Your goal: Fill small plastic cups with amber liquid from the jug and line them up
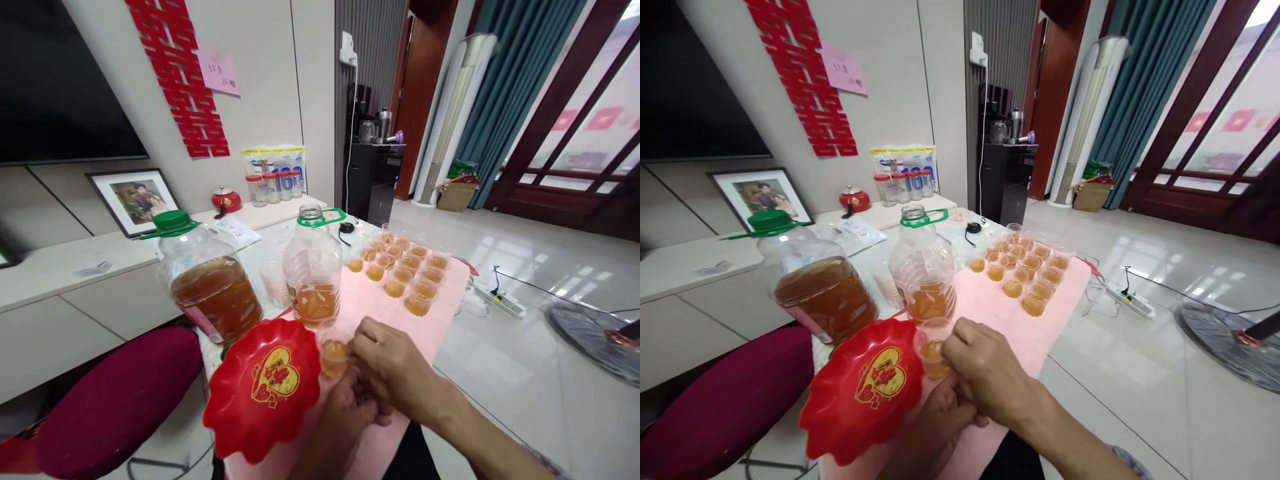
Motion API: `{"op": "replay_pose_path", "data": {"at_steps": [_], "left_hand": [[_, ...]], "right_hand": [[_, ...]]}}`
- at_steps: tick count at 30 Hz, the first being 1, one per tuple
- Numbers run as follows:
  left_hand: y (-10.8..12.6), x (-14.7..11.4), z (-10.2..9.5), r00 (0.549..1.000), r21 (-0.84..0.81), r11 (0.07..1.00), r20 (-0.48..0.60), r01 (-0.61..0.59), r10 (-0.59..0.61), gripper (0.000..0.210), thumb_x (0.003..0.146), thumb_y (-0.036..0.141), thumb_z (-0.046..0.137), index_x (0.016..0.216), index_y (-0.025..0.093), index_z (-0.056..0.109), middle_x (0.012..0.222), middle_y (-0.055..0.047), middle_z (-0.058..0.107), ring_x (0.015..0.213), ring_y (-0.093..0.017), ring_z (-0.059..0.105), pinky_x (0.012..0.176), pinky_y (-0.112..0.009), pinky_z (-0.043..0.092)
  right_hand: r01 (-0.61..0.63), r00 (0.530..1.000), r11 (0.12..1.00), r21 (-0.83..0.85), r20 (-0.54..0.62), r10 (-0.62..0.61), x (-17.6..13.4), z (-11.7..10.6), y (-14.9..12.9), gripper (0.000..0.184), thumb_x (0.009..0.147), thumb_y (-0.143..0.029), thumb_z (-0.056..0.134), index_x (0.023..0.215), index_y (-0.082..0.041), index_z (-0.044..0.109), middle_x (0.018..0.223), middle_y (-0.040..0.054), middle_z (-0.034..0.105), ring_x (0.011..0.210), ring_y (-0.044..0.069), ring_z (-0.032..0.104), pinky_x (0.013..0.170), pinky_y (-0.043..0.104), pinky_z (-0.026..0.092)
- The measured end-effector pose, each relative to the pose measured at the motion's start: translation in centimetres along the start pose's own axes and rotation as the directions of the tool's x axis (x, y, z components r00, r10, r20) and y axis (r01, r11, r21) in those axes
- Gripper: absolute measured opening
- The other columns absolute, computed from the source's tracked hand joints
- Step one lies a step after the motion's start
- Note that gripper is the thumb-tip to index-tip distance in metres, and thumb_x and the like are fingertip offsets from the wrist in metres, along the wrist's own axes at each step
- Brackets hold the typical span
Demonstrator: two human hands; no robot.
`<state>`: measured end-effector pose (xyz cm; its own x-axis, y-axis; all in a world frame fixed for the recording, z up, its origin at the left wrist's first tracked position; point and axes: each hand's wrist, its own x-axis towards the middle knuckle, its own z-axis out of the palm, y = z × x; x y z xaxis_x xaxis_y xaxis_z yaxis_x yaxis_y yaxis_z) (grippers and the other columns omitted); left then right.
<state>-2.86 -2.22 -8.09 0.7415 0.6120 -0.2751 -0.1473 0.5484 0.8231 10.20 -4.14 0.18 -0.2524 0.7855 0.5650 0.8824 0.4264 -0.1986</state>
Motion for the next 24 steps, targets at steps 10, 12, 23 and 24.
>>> {"op": "replay_pose_path", "data": {"at_steps": [10,12,23,24], "left_hand": [[0.0,-0.6,-0.7,0.998,-0.056,0.997,-0.041,0.052,-0.054,0.038,0.073,0.02,0.072,0.107,0.01,0.056,0.095,-0.006,0.069,0.079,-0.012,0.067,0.073,-0.024,0.051],[0.1,-0.7,-0.6,0.998,-0.079,0.996,-0.049,0.044,-0.048,0.038,0.074,0.02,0.075,0.106,0.009,0.057,0.094,-0.006,0.069,0.078,-0.011,0.068,0.072,-0.023,0.051],[0.3,-0.1,-1.0,0.996,-0.128,0.987,0.003,0.092,-0.093,0.054,0.061,0.029,0.094,0.098,0.011,0.059,0.088,-0.004,0.072,0.067,-0.01,0.069,0.065,-0.022,0.053],[0.3,-0.1,-1.1,0.994,-0.12,0.987,0.007,0.107,-0.107,0.056,0.06,0.032,0.096,0.098,0.011,0.059,0.089,-0.004,0.073,0.066,-0.01,0.069,0.065,-0.022,0.052]], "right_hand": [[-0.249,0.967,0.966,-0.064,-0.063,0.245,-0.4,0.0,9.7,0.016,0.102,-0.034,0.064,0.098,-0.019,0.065,0.094,-0.0009,0.066,0.074,0.01,0.06,0.066,0.027,0.054],[-0.296,0.954,0.953,-0.069,-0.065,0.292,0.5,1.4,11.5,0.02,0.101,-0.039,0.065,0.1,-0.019,0.066,0.096,0.0002,0.068,0.078,0.012,0.062,0.071,0.03,0.057],[-0.383,0.924,0.922,-0.053,-0.031,0.381,5.7,7.3,16.2,0.03,0.1,-0.043,0.067,0.117,-0.02,0.068,0.116,0.0054,0.071,0.097,0.018,0.069,0.085,0.039,0.061],[-0.38,0.925,0.923,-0.052,-0.029,0.379,5.9,7.5,16.3,0.03,0.1,-0.043,0.067,0.118,-0.02,0.068,0.117,0.0056,0.071,0.098,0.018,0.069,0.085,0.04,0.061]]}}
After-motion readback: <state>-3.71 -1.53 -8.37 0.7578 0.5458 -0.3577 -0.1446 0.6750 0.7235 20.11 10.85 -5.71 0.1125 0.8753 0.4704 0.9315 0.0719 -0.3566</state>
